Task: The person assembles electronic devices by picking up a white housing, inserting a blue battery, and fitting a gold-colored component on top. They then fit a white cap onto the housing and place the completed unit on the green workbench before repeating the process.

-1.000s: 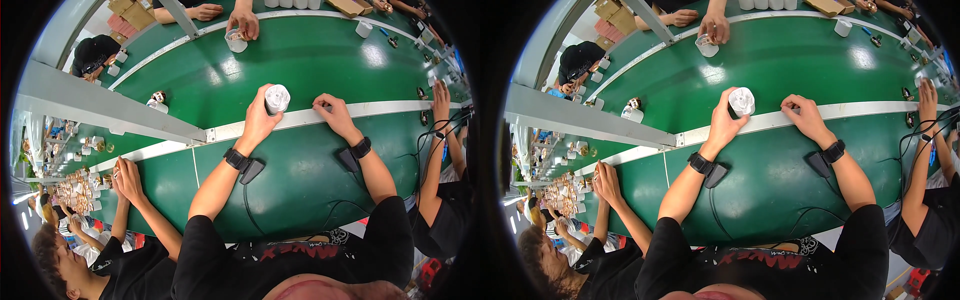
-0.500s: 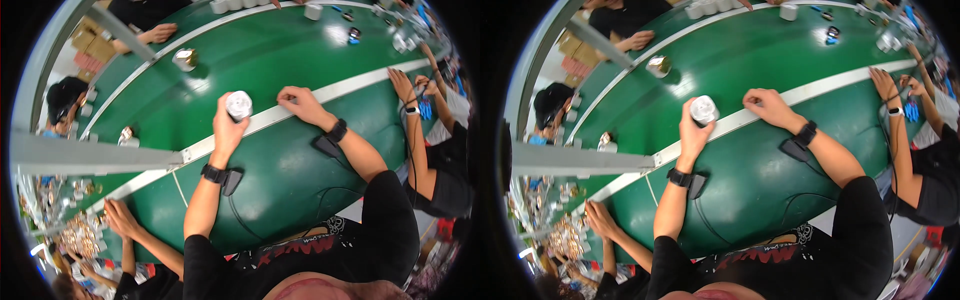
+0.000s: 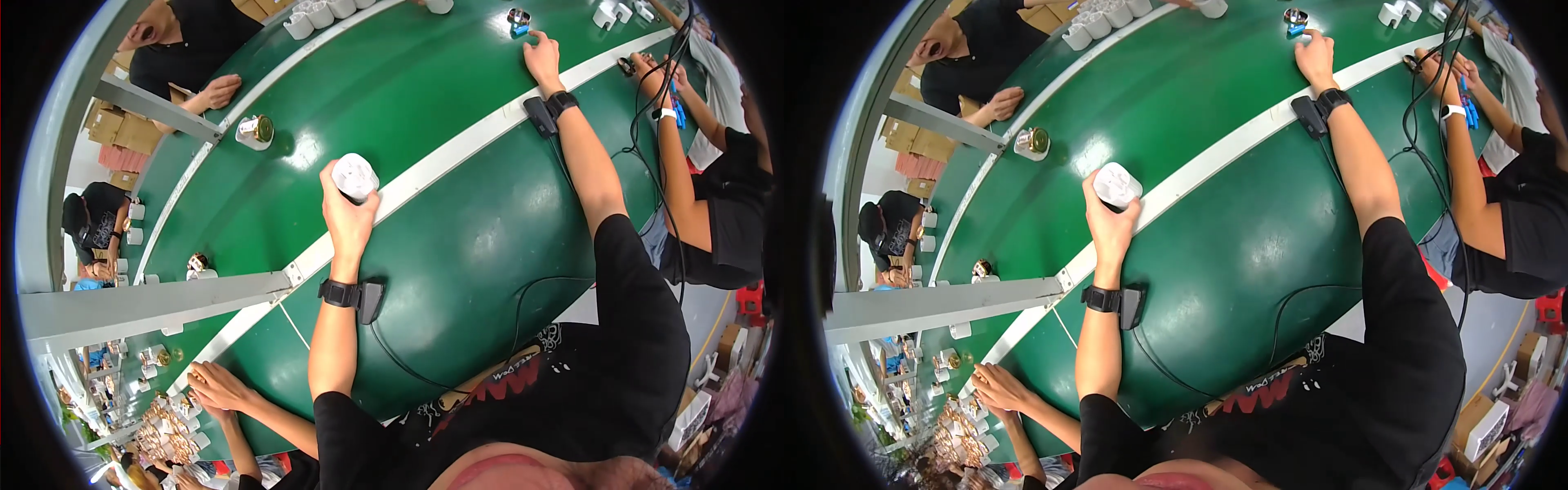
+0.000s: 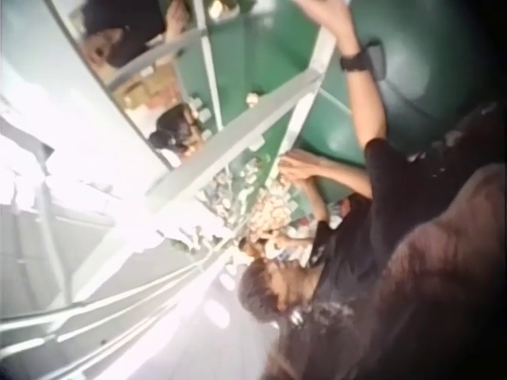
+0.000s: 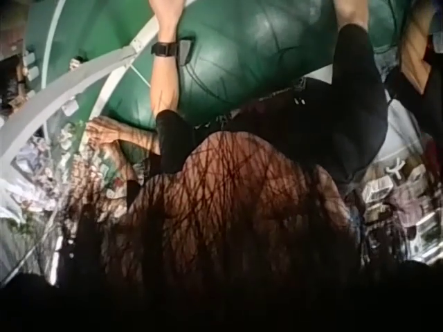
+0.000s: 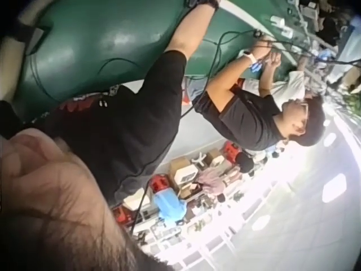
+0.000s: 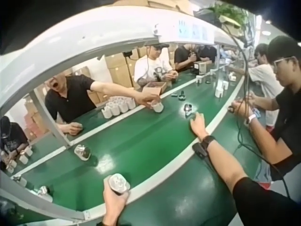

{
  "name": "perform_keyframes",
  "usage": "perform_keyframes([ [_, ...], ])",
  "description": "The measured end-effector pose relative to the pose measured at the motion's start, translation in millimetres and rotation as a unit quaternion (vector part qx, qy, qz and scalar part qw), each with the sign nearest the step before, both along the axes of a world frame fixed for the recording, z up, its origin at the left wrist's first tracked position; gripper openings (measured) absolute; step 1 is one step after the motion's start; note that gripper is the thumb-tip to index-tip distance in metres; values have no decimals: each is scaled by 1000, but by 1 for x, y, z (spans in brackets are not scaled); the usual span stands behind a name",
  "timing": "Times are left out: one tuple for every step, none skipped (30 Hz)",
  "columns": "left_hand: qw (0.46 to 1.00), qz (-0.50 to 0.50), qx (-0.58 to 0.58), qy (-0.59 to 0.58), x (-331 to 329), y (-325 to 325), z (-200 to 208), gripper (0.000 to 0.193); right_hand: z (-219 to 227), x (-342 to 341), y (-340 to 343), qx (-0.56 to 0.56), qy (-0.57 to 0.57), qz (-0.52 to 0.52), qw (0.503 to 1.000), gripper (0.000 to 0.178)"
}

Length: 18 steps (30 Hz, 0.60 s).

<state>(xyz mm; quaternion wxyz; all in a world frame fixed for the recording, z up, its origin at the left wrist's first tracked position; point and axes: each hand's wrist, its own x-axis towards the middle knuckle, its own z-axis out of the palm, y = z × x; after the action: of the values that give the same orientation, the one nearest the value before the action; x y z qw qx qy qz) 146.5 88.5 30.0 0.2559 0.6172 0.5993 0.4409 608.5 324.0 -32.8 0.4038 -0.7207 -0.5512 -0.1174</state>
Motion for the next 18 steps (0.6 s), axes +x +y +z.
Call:
perform_keyframes([
  [1000, -7, 8, 0, -1, 3, -3, 66, 2, 0, 5, 4, 1, -1, 1000, 47],
  [1000, -5, 10, 5, -8, 4, -11, 66, 4, -22, 8, -50, 36, -20, 998, 52],
  [1000, -4, 12, 9, -12, 3, -12, 66, 12, -39, 9, -103, 69, -40, 991, 56],
  [1000, 3, 11, 14, -16, 1, -12, 66, 19, -55, 9, -157, 101, -59, 981, 61],
  [1000, 0, 7, 15, -11, 3, -10, 67, 24, -50, 12, -156, 99, -58, 981, 61],
  [1000, -1, 3, 17, -7, 5, -9, 67, 28, -47, 18, -178, 91, -88, 976, 63],
  [1000, 4, -2, 22, -7, 4, -8, 67, 29, -48, 27, -202, 84, -111, 969, 65],
  [1000, 16, -2, 23, -6, 6, -11, 67, 29, -49, 34, -226, 76, -133, 962, 67],
  [1000, 2, 12, 18, -5, 9, -17, 68, 27, -46, 35, -216, 67, -140, 964, 64],
  [999, -2, 25, 19, -11, 8, -20, 68, 21, -51, 38, -209, 62, -137, 966, 60],
  [999, 21, 20, 25, -14, 5, -21, 68, 19, -46, 39, -225, 30, -99, 969, 57],
  [999, 15, 23, 27, -13, 7, -17, 68, 22, -40, 43, -234, -1, -61, 970, 55],
  [999, 9, 27, 30, -17, 3, -16, 68, 14, -43, 44, -231, 11, -40, 972, 51],
  [999, 25, 33, 32, -19, 2, -17, 68, 14, -41, 49, -222, 21, -25, 974, 47],
  [999, 14, 34, 28, -13, 3, -16, 68, 17, -16, 58, -212, 15, -23, 977, 47],
  [999, 2, 35, 24, -7, 6, -15, 68, 20, 9, 65, -232, -21, -4, 973, 44],
  [999, -11, 30, 21, -4, 6, -17, 68, 19, 20, 70, -257, -57, 16, 965, 42],
  [999, -2, 28, 25, -9, 3, -18, 68, 18, 6, 70, -258, -55, 26, 964, 42],
])
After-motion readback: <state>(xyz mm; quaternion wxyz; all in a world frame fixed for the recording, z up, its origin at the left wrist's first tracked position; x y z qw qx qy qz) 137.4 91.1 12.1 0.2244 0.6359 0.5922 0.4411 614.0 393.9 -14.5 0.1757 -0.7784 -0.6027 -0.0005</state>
